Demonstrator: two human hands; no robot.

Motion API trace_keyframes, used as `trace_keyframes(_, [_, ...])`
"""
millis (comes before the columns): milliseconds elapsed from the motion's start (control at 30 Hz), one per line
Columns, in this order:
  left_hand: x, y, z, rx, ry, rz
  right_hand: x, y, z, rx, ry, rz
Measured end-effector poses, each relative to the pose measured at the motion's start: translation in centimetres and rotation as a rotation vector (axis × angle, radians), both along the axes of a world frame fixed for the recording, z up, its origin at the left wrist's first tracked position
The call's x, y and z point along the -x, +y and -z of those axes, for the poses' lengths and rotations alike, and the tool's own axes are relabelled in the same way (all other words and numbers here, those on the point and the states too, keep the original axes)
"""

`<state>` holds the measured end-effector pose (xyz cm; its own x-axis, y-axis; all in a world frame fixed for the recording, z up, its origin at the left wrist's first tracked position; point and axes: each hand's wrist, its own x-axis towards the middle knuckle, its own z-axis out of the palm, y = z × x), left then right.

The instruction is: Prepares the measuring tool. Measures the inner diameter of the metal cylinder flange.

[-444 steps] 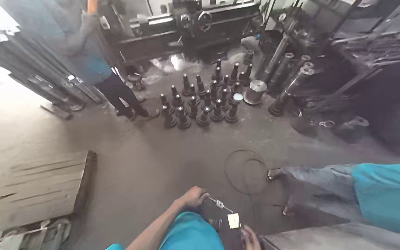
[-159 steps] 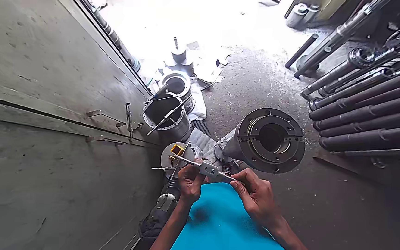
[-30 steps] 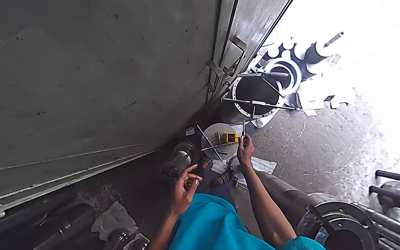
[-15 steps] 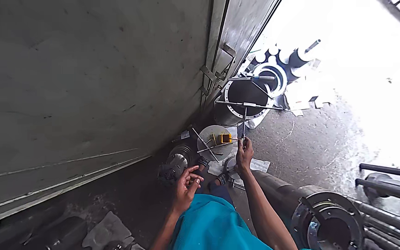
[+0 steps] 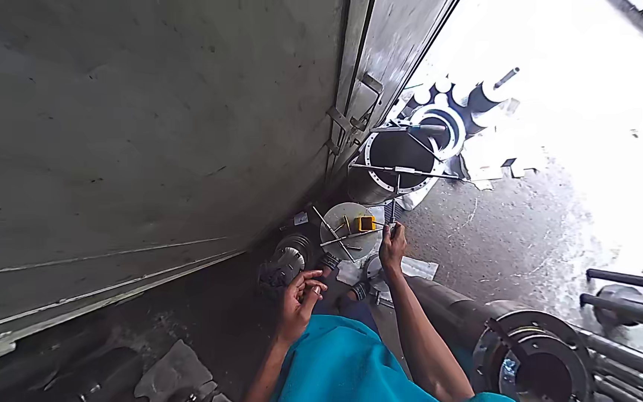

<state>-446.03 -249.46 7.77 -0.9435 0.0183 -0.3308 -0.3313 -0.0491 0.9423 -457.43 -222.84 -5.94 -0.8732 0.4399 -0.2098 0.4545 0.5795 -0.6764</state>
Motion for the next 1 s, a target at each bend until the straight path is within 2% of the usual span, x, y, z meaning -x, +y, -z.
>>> trace_keyframes(167, [0.6, 1.0, -0.2, -0.028, -0.008, 0.051, 0.2, 0.9, 0.7, 0.277, -0.007, 0.205])
trace_keyframes(267, [1.2, 1.7, 0.1, -0.054, 0.003, 0.118, 0.2, 0.6, -0.5, 0.598, -0.047, 0.404])
trace_keyframes(333, [2.1, 2.4, 0.0, -0.07, -0.001, 0.181, 0.1, 0.5, -3.3, 0.811, -0.084, 0.538])
trace_keyframes(400, [3.1, 4.0, 0.1, -0.068, 0.007, 0.29, -1.6, 2.1, -7.1, 1.02, -0.029, 0.631])
trace_keyframes(467, [3.9, 5.4, 0.5, -0.037, 0.019, 0.403, -4.7, 3.6, -11.3, 1.235, 0.081, 0.61])
trace_keyframes(533, [5.4, 7.6, 1.0, 0.069, 0.072, 0.507, -7.7, 5.6, -15.9, 1.317, 0.213, 0.501])
trace_keyframes(633, [6.4, 11.5, 0.8, 0.24, 0.168, 0.714, -14.2, 9.3, -21.7, 1.153, 0.367, 0.369])
trace_keyframes(733, [6.5, 16.0, -0.1, 0.217, 0.184, 0.847, -20.3, 13.9, -24.1, 0.874, 0.494, 0.359])
trace_keyframes(833, [5.0, 20.4, -1.4, 0.146, 0.164, 0.873, -24.7, 17.7, -24.2, 0.658, 0.502, 0.468])
trace_keyframes(933, [2.8, 23.3, -1.7, 0.113, 0.169, 0.901, -27.9, 20.0, -22.3, 0.496, 0.427, 0.584])
trace_keyframes(1000, [1.4, 24.4, -1.6, 0.142, 0.187, 0.916, -28.6, 21.0, -21.1, 0.329, 0.328, 0.591])
